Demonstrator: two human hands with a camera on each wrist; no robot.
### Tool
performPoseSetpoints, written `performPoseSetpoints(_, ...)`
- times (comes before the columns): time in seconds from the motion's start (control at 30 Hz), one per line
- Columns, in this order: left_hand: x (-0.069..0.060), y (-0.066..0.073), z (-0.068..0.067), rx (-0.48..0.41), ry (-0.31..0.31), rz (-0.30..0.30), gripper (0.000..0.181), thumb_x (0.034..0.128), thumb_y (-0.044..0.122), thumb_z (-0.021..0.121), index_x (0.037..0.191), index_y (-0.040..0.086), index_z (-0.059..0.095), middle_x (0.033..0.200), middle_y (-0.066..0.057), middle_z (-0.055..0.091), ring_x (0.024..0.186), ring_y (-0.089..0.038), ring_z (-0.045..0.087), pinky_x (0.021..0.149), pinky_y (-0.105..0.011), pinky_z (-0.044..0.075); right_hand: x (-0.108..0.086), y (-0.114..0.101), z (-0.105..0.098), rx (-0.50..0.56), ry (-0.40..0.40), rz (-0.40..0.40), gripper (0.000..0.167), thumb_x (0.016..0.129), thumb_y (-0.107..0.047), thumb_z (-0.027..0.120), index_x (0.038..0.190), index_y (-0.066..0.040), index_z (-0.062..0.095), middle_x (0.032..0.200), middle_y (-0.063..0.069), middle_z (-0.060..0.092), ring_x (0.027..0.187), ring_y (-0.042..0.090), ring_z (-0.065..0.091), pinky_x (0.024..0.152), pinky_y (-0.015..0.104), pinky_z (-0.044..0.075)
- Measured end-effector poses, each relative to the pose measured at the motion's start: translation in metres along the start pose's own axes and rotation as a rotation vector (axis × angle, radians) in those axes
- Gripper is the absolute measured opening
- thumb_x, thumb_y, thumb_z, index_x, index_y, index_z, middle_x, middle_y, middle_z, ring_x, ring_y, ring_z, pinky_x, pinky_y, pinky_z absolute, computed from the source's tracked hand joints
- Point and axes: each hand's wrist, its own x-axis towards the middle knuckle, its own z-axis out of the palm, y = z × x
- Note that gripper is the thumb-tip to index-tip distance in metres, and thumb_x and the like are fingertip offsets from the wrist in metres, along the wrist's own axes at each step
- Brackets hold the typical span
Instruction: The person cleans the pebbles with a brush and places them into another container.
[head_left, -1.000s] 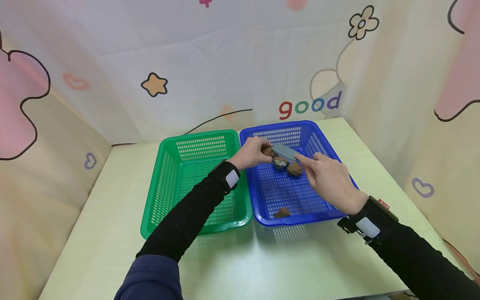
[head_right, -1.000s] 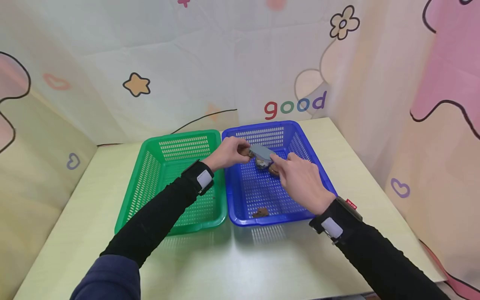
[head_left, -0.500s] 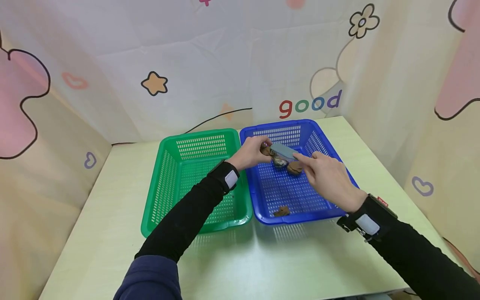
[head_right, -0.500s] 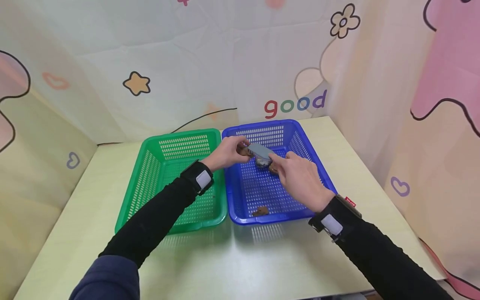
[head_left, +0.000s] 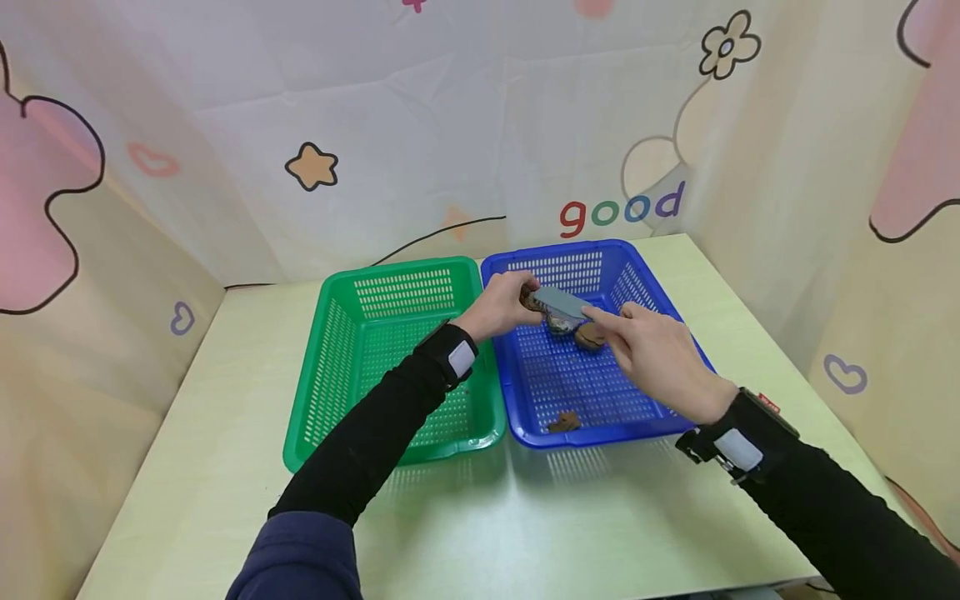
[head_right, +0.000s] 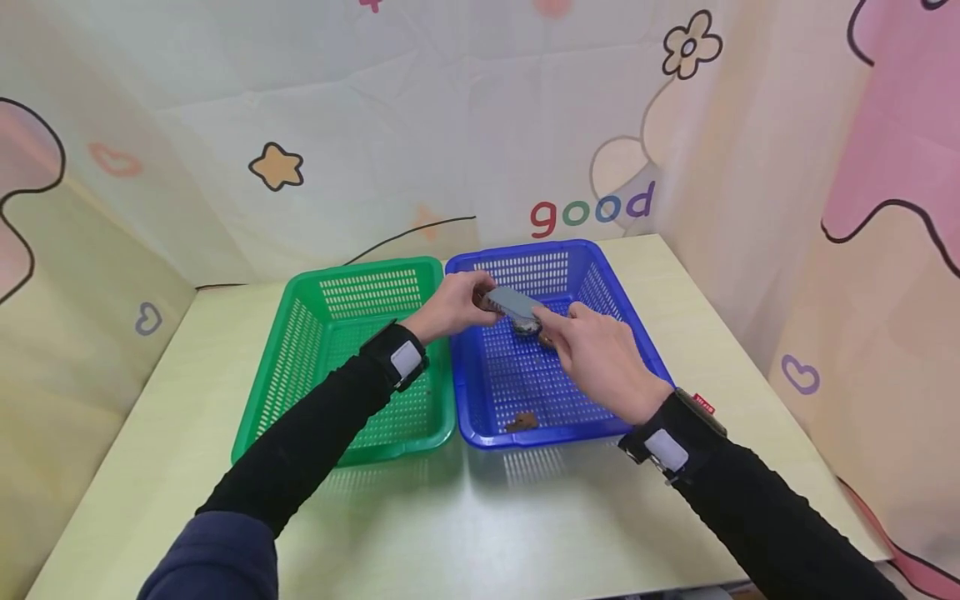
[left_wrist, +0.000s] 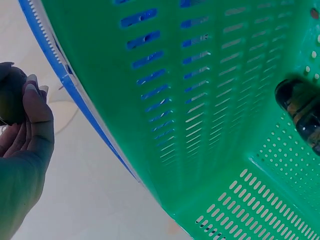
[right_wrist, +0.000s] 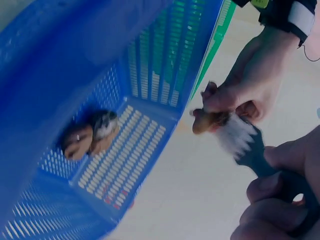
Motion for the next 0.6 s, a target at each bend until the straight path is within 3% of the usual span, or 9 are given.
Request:
performPoseSetpoints(0.13,-0.0005,0.0021,0.0014,0.015,-0.006,0.024,0.036,0.0825,0.010,0.072,0.116,0.001,0.060,0.106,-0.012,0.067,0.089,-0.020,0.063,0.074,-0.024,0.050,0.0029,0.0020,0.0020,-0.041,-0.009,0.009,0.034,0.095,-0.012,0.060,0.129,-0.012,0.063,0.066,0.003,0.034,0.053,0.013,0.028,0.045,0.022,0.022)
performPoseSetpoints(0.4,-0.0032,0.0002,-0.0039,-0.024,-0.015,0.016,0.044,0.0823,0.008,0.073,0.123,0.004,0.055,0.104,-0.013,0.067,0.084,-0.018,0.062,0.069,-0.022,0.048,-0.0012,-0.0001,0.0001,0.021,-0.040,0.000,0.036,0.095,-0.013,0.060,0.130,-0.013,0.062,0.067,0.002,0.035,0.056,0.012,0.030,0.048,0.021,0.024)
performPoseSetpoints(0.6,-0.0044,0.0056,-0.0054,0.005,-0.031,0.042,0.051,0.0812,0.008,0.072,0.128,0.003,0.052,0.107,-0.014,0.067,0.085,-0.020,0.061,0.069,-0.022,0.045,0.0027,0.0023,-0.0013,-0.038,-0.024,0.025,0.035,0.096,-0.013,0.059,0.130,-0.012,0.062,0.066,0.003,0.035,0.055,0.013,0.029,0.046,0.022,0.023)
